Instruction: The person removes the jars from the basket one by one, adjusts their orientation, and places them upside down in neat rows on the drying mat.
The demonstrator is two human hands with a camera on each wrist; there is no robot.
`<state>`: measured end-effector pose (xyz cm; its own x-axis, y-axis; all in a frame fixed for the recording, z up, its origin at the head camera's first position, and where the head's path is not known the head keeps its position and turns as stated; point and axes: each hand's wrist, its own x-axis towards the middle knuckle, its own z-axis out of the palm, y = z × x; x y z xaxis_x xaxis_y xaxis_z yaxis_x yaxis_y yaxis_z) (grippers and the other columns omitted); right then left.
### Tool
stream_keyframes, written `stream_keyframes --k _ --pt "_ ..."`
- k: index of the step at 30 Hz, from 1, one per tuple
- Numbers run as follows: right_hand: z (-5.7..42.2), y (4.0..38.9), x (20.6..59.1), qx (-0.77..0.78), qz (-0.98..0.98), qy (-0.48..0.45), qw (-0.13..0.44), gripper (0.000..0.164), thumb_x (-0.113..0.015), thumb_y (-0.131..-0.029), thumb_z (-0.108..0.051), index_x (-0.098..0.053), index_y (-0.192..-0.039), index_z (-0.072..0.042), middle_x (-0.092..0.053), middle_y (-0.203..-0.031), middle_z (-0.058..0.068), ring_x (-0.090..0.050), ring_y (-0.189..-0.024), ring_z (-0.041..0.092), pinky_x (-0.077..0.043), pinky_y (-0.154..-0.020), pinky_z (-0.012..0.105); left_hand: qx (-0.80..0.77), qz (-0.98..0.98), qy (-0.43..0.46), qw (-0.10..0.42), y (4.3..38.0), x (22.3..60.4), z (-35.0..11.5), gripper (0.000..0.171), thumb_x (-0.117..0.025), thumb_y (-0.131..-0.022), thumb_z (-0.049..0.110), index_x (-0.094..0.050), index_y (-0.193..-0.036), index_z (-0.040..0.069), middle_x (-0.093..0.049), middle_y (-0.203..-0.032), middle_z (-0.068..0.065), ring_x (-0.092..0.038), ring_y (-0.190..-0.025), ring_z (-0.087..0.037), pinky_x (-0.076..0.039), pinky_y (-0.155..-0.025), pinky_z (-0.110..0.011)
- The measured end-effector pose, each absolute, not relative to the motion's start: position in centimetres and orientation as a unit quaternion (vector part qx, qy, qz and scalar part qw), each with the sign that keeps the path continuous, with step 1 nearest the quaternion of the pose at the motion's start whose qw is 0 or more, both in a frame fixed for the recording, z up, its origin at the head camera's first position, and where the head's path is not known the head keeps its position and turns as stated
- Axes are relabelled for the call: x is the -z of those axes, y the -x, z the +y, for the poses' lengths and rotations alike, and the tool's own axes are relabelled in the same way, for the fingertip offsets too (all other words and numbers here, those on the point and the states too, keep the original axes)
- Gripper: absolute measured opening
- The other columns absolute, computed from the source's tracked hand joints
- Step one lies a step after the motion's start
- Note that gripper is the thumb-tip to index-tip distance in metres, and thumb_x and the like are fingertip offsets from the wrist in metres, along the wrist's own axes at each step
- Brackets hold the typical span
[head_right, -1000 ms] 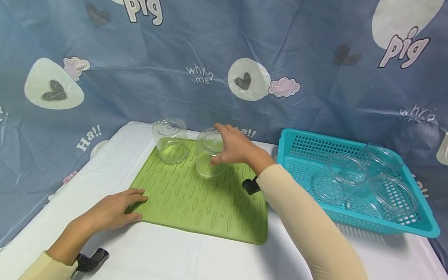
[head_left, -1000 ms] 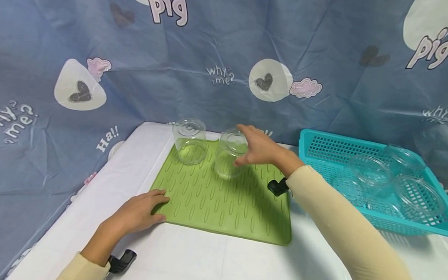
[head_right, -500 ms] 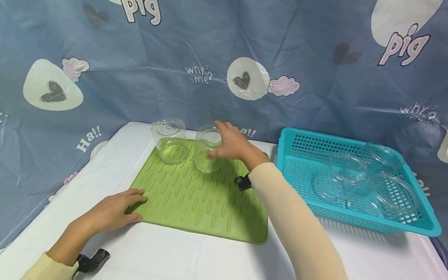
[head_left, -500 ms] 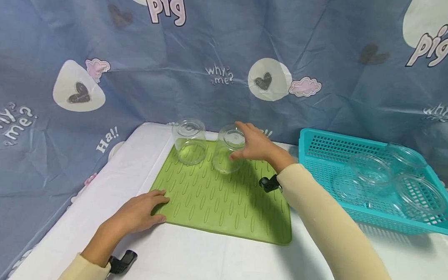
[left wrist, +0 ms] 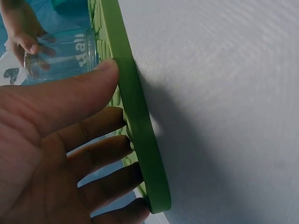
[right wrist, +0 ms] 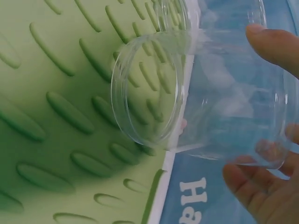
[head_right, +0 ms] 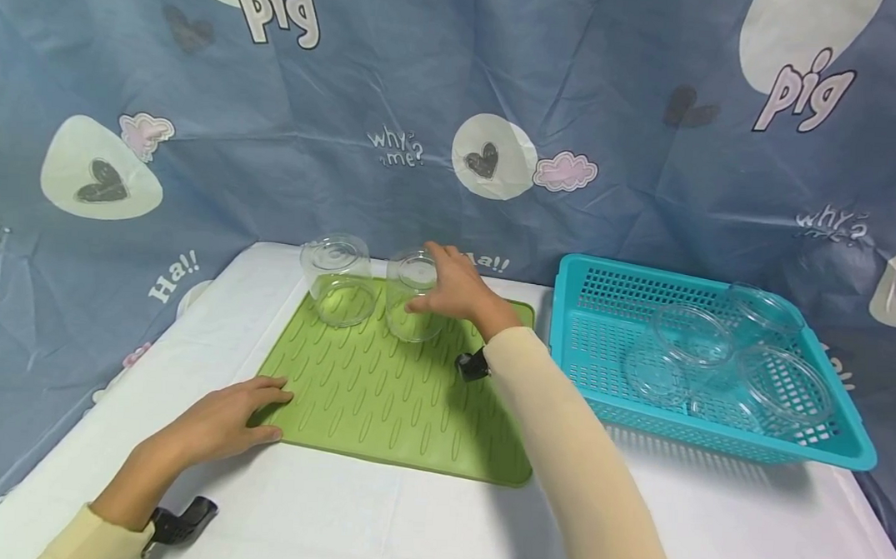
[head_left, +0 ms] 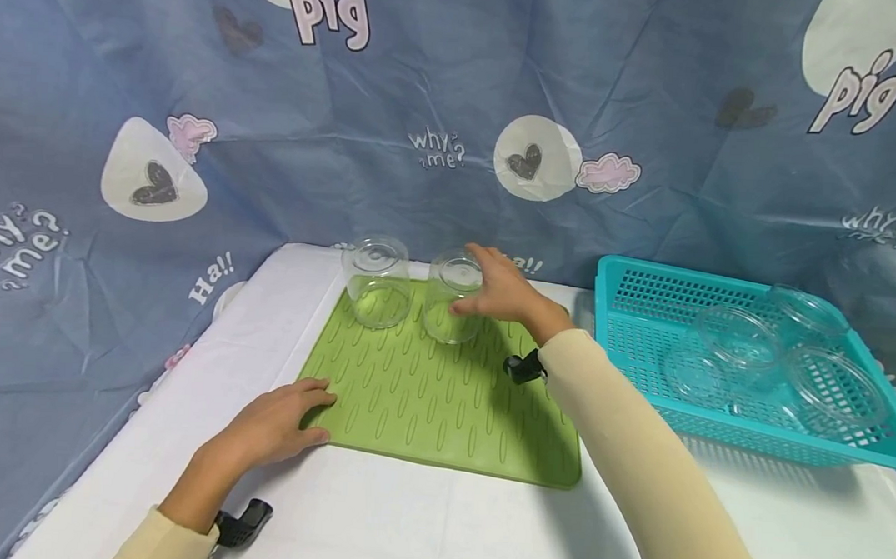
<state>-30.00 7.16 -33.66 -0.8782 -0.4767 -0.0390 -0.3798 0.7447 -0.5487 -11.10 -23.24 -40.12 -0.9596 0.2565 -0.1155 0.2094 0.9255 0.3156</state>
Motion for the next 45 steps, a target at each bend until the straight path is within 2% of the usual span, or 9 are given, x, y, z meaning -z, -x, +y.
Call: stream_keyframes --k 8,13,16,20,24,29,34,40,45 --pt "7.0 30.3 34.8 0.324 0.919 0.213 0.068 0.105 -0.083 -0.077 -0.04 -0.02 -0.159 -0.02 -0.019 -0.167 0.009 -0.009 -0.156 0.035 -0.012 -0.127 0.059 -0.153 0.978 -0.116 0.081 11.0 40.1 -23.2 0.052 -0.076 -0.085 0.024 -0.063 -0.131 0.003 -0.052 -0.146 -0.02 -0.05 -0.132 -0.046 -0.045 -0.106 -0.061" --pt "6.5 30.2 36.2 0.365 0.907 0.206 0.048 0.103 -0.082 -0.078 -0.039 -0.021 -0.159 -0.019 -0.019 -0.167 0.009 -0.011 -0.156 0.035 -0.017 -0.125 0.06 -0.152 0.978 -0.115 0.083 11.0 40.1 -23.1 0.051 -0.076 -0.085 0.024 -0.063 -0.131 0.003 -0.052 -0.146 -0.02 -0.05 -0.132 -0.046 -0.045 -0.105 -0.061" --pt "6.5 30.2 36.8 0.389 0.899 0.195 0.054 0.102 -0.081 -0.081 -0.04 -0.018 -0.16 -0.024 -0.015 -0.167 0.01 -0.007 -0.156 0.036 -0.022 -0.123 0.064 -0.151 0.978 -0.115 0.083 11.1 40.0 -23.1 0.051 -0.076 -0.086 0.024 -0.063 -0.131 0.003 -0.052 -0.146 -0.02 -0.05 -0.132 -0.046 -0.045 -0.105 -0.061" --pt "6.6 30.2 37.0 0.413 0.889 0.183 0.068 0.101 -0.079 -0.083 -0.042 -0.014 -0.16 -0.032 -0.007 -0.168 0.012 0.001 -0.157 0.036 -0.02 -0.12 0.069 -0.151 0.979 -0.111 0.082 11.2 39.9 -23.0 0.052 -0.076 -0.085 0.025 -0.063 -0.131 0.003 -0.052 -0.146 -0.021 -0.05 -0.132 -0.047 -0.045 -0.105 -0.062" --pt "6.5 29.9 37.1 0.414 0.889 0.18 0.07 0.1 -0.079 -0.083 -0.041 -0.014 -0.159 -0.034 -0.006 -0.169 0.01 0.001 -0.157 0.034 -0.019 -0.121 0.069 -0.151 0.978 -0.112 0.086 11.2 40.1 -23.1 0.052 -0.076 -0.085 0.025 -0.063 -0.131 0.003 -0.052 -0.146 -0.021 -0.05 -0.132 -0.047 -0.045 -0.104 -0.063" --pt "6.4 29.7 37.1 0.41 0.892 0.181 0.066 0.099 -0.079 -0.083 -0.042 -0.016 -0.159 -0.033 -0.006 -0.168 0.013 -0.004 -0.157 0.036 -0.023 -0.12 0.068 -0.147 0.979 -0.113 0.09 11.4 40.4 -23.0 0.052 -0.077 -0.085 0.026 -0.064 -0.13 0.003 -0.052 -0.145 -0.021 -0.05 -0.131 -0.048 -0.046 -0.102 -0.063" --pt "6.2 29.5 36.9 0.394 0.898 0.194 0.042 0.099 -0.079 -0.082 -0.042 -0.018 -0.159 -0.032 -0.01 -0.167 0.014 -0.014 -0.154 0.04 -0.029 -0.118 0.067 -0.146 0.979 -0.112 0.086 11.4 40.3 -23.2 0.053 -0.077 -0.085 0.028 -0.063 -0.13 0.004 -0.052 -0.145 -0.022 -0.05 -0.131 -0.048 -0.046 -0.102 -0.063" --pt "7.6 28.8 35.5 0.384 0.899 0.208 0.028 0.095 -0.072 -0.087 -0.044 -0.014 -0.16 -0.026 -0.009 -0.167 0.014 -0.013 -0.154 0.041 -0.025 -0.119 0.068 -0.147 0.979 -0.112 0.087 11.3 40.2 -23.1 0.052 -0.077 -0.085 0.026 -0.063 -0.13 0.004 -0.052 -0.145 -0.021 -0.05 -0.131 -0.048 -0.046 -0.102 -0.063" --pt "10.4 27.9 33.2 0.329 0.912 0.24 0.038 0.084 -0.067 -0.092 -0.039 -0.022 -0.158 -0.014 -0.013 -0.165 0.02 -0.014 -0.153 0.043 -0.02 -0.121 0.068 -0.149 0.978 -0.106 0.096 11.2 40.2 -23.0 0.054 -0.076 -0.086 0.027 -0.062 -0.132 0.004 -0.049 -0.148 -0.022 -0.048 -0.132 -0.049 -0.044 -0.103 -0.064"
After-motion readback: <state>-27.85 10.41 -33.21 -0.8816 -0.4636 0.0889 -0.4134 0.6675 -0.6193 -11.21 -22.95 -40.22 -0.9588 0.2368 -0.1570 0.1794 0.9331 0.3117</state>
